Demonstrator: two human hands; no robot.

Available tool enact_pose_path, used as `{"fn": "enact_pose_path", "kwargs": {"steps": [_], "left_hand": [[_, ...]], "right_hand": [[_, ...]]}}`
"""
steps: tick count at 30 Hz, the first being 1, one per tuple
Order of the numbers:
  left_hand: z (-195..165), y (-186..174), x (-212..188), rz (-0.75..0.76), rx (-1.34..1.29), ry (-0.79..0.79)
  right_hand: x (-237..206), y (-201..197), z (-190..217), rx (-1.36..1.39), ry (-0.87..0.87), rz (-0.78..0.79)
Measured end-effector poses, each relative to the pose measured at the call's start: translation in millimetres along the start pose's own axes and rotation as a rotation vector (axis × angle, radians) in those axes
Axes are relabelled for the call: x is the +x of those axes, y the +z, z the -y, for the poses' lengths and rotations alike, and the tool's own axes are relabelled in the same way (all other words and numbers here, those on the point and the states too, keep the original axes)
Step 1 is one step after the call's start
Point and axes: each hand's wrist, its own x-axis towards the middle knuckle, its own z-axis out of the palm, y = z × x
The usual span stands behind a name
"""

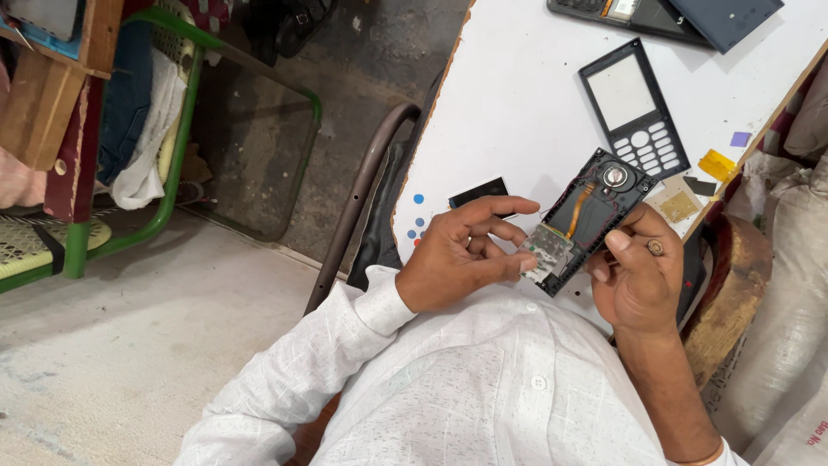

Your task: The person disassembles a small electronic device, removes the battery and keypad, and manipulates the internal circuit board and speaker. They then reassemble the device by placing the keypad and battery back into the housing.

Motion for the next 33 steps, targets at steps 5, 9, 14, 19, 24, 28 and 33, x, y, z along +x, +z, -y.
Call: {"fn": "enact_pose_path", "kwargs": {"steps": [5, 9, 14, 19, 24, 28, 33], "left_hand": [[9.0, -6.4, 1.1, -0.008, 0.034, 0.033], [21.0, -11.1, 1.5, 0.037, -0.067, 0.042], [34.0, -23.1, 8.0, 0.043, -0.248, 0.038], [42.9, -40.8, 17.9, 0.005, -0.37, 0.006], [52.8, -45.2, 22.7, 0.06, -0.437, -0.045], [57.7, -45.1, 23.2, 0.102, -0.543, -0.089], [57.6, -42.4, 25.9, 0.178, -0.578, -0.063]], "right_hand": [[2.4, -0.8, -12.9, -0.015, -0.025, 0.004], [5.0, -3.3, -20.2, -0.003, -0.042, 0.018], [5.1, -10.4, -27.3, -0.002, -0.053, 0.019], [5.4, -17.5, -31.8, 0.037, -0.045, 0.018], [6.7, -17.1, -36.1, 0.027, -0.022, -0.008], [8.6, -15.6, -38.4, 0.034, -0.027, 0.012], [11.9, -18.2, -35.8, 0.021, -0.017, 0.029]]}}
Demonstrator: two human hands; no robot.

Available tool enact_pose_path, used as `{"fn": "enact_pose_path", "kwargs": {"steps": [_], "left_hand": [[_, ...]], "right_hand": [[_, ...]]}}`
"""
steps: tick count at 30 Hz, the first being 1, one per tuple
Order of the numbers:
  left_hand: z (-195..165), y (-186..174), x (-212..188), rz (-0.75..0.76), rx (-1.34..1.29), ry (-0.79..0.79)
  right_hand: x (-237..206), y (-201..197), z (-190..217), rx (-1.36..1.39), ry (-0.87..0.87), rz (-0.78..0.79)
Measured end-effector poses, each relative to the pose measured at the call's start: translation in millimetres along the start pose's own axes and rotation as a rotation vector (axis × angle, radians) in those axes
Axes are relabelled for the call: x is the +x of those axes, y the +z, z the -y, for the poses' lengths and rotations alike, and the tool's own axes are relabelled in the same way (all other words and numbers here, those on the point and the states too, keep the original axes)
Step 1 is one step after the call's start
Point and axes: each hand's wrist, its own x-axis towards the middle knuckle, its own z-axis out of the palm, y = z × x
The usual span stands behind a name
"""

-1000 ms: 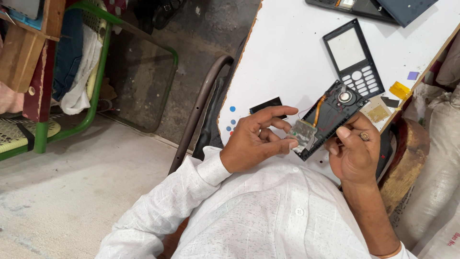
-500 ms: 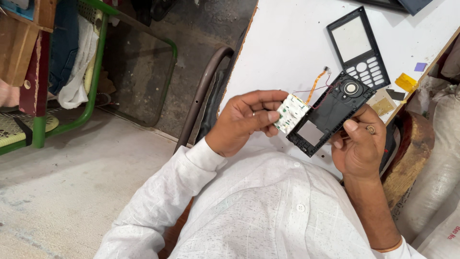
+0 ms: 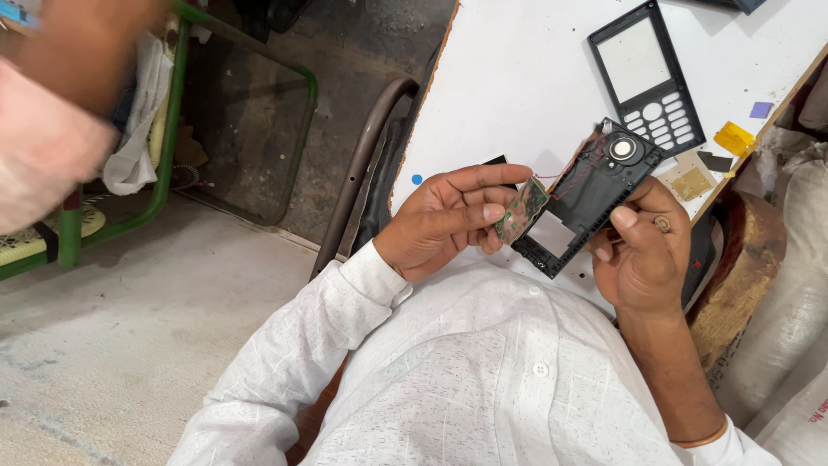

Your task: The person disassembles a small electronic device, removes the battery and keypad, and manipulates the internal circuit board and speaker. They then reassemble the device by placing the keypad and battery back into the housing.

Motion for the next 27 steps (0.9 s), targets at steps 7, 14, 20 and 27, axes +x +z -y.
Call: {"fn": "enact_pose_path", "kwargs": {"steps": [7, 14, 20, 27], "left_hand": [[14.7, 16.2, 12.3, -0.075, 0.274, -0.01], [25.8, 27.3, 13.6, -0.1, 0.384, 0.061], [24.6, 34.5, -1.1, -0.08, 0.565, 0.19], [4.1, 22.5, -36.2, -0.03, 0.655, 0.2]], "right_hand": [[0.9, -10.9, 4.2, 0.017, 0.016, 0.006], [0.0, -22.7, 0.8, 0.006, -0.001, 0.008], [-8.8, -20.4, -5.8, 0.044, 0.006, -0.009], [-19.3, 2.7, -20.0, 0.067, 0.009, -0.013]]}}
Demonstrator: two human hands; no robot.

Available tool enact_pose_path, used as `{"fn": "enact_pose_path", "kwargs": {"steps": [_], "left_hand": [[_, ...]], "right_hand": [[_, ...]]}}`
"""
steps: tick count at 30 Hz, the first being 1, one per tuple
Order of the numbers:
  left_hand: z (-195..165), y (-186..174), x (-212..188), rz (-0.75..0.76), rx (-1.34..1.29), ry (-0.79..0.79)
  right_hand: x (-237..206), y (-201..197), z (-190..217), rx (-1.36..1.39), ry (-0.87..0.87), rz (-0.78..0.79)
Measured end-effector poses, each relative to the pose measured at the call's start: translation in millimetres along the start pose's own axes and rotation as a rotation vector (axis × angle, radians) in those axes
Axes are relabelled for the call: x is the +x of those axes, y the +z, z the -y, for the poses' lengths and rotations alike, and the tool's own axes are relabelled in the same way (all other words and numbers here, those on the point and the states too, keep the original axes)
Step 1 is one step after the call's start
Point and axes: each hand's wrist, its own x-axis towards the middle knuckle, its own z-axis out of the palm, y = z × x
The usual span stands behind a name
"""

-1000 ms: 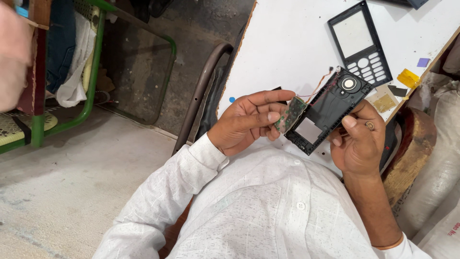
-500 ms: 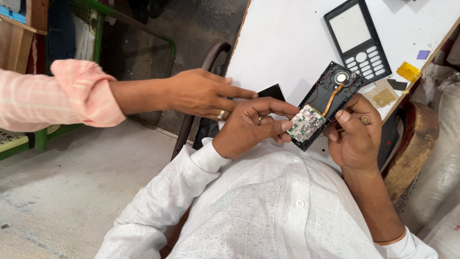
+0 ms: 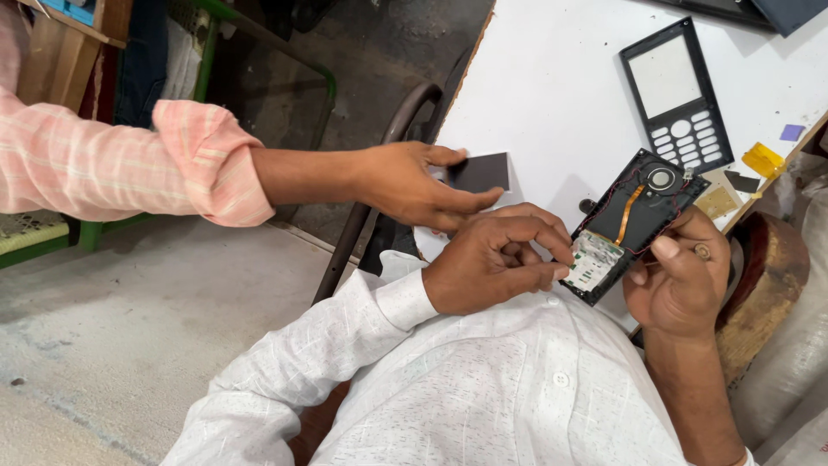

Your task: The person disassembles a small electronic device, removes the battery and keypad, and manipulates the internal circuit board and speaker. They then reassemble the device by placing the keypad and battery back into the housing.

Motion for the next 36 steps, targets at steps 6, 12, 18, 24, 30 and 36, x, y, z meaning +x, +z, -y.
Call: {"fn": "enact_pose_path", "kwargs": {"steps": [6, 12, 18, 24, 30, 36], "left_hand": [[1.4, -13.8, -7.9, -0.065, 0.018, -0.059], [-4.8, -21.0, -7.9, -0.009, -0.224, -0.218], [-14.9, -22.1, -26.5, 0.068, -0.34, -0.203], [15.2, -20.5, -11.8, -0.021, -0.313, -0.137], [57.1, -15.2, 39.1, -0.118, -0.389, -0.138], [58.0, -21.5, 70.3, -0.092, -0.419, -0.171]], "right_hand": [[0.1, 7.8, -15.1, -0.028, 0.006, 0.047], [-0.3, 10.2, -16.3, 0.016, 0.027, 0.072], [-11.5, 38.4, -6.1, -0.024, 0.078, 0.029], [-3.3, 35.5, -8.5, -0.173, 0.089, -0.064], [19.5, 7.2, -6.4, -0.45, 0.086, -0.03], [47.4, 10.3, 4.1, -0.719, 0.028, -0.021]]}}
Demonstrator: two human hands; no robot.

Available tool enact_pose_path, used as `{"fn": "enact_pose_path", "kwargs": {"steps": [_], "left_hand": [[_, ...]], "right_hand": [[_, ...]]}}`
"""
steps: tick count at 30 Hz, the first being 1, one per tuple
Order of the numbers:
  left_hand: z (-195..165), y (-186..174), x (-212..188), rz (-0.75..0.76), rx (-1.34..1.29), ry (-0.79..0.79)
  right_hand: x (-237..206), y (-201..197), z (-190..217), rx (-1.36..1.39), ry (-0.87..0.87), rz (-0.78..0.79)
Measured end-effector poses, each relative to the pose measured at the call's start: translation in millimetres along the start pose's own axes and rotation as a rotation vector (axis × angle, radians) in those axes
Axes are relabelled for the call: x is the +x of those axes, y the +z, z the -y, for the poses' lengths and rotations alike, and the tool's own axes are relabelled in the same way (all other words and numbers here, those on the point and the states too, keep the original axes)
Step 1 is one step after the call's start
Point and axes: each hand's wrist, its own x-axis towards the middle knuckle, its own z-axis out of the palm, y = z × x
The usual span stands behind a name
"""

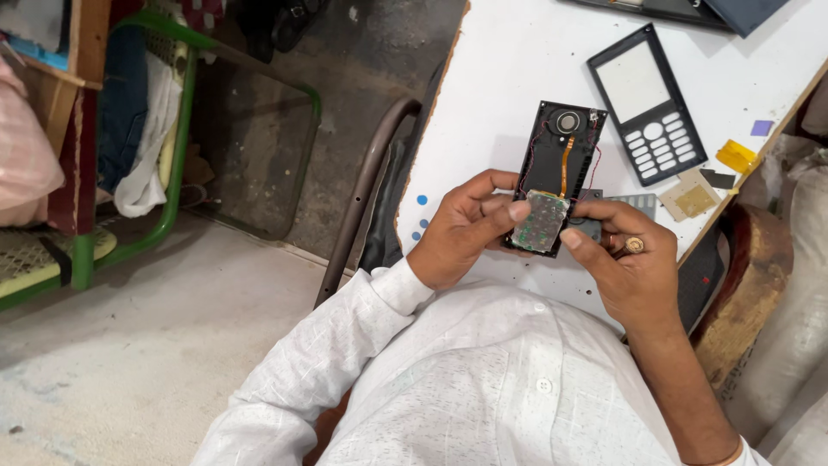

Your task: The person disassembles a small electronic device, removes the battery and keypad, and manipulates the internal circuit board and speaker. They then reassemble the device by placing the keypad and battery back into the housing.

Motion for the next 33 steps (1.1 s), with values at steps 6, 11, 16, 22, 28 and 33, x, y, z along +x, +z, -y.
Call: {"fn": "enact_pose_path", "kwargs": {"steps": [6, 11, 16, 22, 28, 33], "left_hand": [[-7.0, -9.8, 15.8, 0.071, 0.016, -0.025], [4.6, -29.7, 6.1, 0.108, 0.055, -0.01], [15.8, -45.6, -5.1, 0.137, 0.065, -0.012], [16.1, -47.3, -3.1, 0.117, 0.077, -0.053], [17.6, -50.0, -6.5, 0.207, 0.172, -0.061], [24.8, -60.2, -13.3, 0.284, 0.149, -0.006]], "right_hand": [[19.5, 2.2, 4.2, -0.066, -0.035, -0.091], [15.1, 17.8, -5.7, -0.1, 0.017, -0.084], [11.7, 32.3, -12.3, -0.016, 0.028, -0.046], [12.7, 29.0, -19.1, -0.074, 0.05, -0.01], [12.8, 31.9, -27.5, 0.066, 0.091, -0.04], [7.6, 39.7, -32.4, 0.112, 0.097, -0.035]]}}
